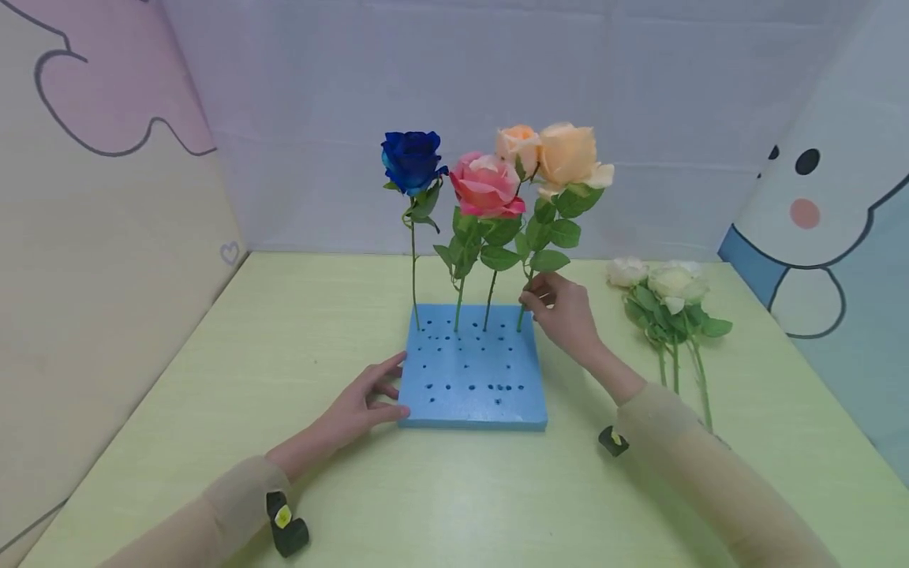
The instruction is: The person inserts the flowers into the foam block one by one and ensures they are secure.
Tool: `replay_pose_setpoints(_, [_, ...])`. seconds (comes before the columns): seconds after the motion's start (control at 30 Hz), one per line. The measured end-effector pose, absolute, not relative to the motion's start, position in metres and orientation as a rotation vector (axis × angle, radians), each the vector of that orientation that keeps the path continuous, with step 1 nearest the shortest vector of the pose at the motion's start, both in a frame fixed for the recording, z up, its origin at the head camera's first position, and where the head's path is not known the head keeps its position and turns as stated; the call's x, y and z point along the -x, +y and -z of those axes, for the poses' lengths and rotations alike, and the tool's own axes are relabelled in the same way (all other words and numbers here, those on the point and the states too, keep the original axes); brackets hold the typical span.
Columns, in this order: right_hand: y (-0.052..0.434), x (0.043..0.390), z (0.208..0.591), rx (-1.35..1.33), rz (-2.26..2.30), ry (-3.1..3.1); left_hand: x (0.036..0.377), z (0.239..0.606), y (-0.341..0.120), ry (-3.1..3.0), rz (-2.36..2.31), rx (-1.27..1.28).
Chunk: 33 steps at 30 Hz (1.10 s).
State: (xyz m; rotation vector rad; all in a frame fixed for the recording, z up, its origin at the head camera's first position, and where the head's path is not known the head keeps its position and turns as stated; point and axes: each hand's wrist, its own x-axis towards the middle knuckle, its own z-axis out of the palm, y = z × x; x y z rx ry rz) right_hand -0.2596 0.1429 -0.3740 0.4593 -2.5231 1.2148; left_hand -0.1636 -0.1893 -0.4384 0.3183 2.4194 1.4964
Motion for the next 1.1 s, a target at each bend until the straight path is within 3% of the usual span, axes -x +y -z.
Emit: replay_pose_setpoints(1.1, [0.1435, 0.2583, 0.3716, -0.426, -1.161, -2.604, 0.1658, 0.4432, -0.1904, 2.372, -1.534, -0.337])
